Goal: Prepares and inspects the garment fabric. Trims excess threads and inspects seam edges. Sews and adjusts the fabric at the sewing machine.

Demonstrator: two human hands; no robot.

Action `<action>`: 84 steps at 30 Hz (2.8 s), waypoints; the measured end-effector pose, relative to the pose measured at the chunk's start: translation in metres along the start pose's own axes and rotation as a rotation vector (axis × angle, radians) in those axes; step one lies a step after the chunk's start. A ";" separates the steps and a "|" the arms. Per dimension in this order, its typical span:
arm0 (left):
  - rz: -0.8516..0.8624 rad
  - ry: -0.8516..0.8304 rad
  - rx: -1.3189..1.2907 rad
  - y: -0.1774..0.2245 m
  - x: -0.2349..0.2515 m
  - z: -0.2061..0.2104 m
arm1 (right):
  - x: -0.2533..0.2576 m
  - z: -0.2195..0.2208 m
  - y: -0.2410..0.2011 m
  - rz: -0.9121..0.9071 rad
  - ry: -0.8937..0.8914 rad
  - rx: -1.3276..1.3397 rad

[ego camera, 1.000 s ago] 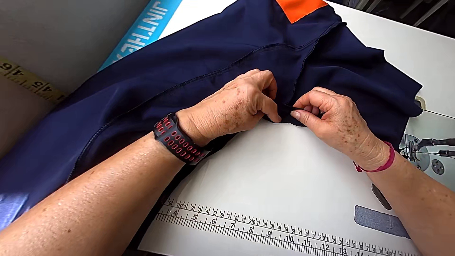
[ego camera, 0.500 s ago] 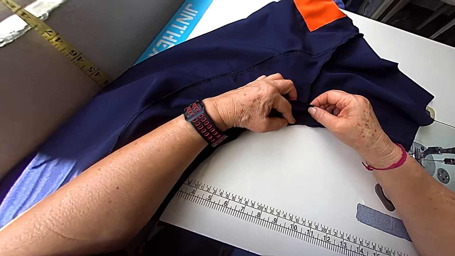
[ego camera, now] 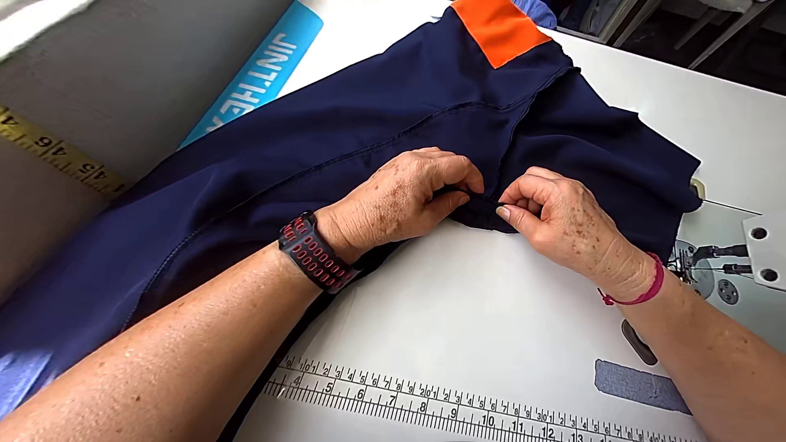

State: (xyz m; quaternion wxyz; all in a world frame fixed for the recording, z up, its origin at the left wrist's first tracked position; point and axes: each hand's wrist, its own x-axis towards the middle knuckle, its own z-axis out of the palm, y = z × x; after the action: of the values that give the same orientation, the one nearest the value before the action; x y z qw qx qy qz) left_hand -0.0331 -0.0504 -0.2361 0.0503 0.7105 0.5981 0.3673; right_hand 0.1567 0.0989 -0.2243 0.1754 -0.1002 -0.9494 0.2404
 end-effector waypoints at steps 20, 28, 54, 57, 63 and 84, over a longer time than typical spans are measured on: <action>0.060 -0.057 0.046 -0.001 -0.004 0.001 | 0.006 -0.006 0.009 0.143 -0.008 0.194; 0.054 -0.098 0.034 0.000 -0.003 -0.002 | 0.006 -0.008 0.008 0.160 -0.026 0.207; 0.049 -0.125 0.018 0.001 -0.001 -0.003 | 0.002 -0.004 0.023 -0.193 -0.016 0.148; 0.067 -0.114 -0.005 0.000 -0.002 -0.003 | 0.004 -0.007 0.028 -0.301 -0.039 0.142; 0.106 -0.118 0.080 0.004 -0.003 -0.003 | 0.005 -0.019 0.033 -0.522 -0.091 -0.016; 0.041 -0.128 0.116 0.006 -0.003 0.000 | 0.005 -0.004 0.019 -0.078 0.003 0.117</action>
State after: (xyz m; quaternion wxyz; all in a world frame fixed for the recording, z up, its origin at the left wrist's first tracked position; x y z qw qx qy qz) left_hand -0.0285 -0.0546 -0.2340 0.0396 0.7463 0.5993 0.2869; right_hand 0.1561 0.1187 -0.2292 0.1915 -0.0528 -0.9366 0.2885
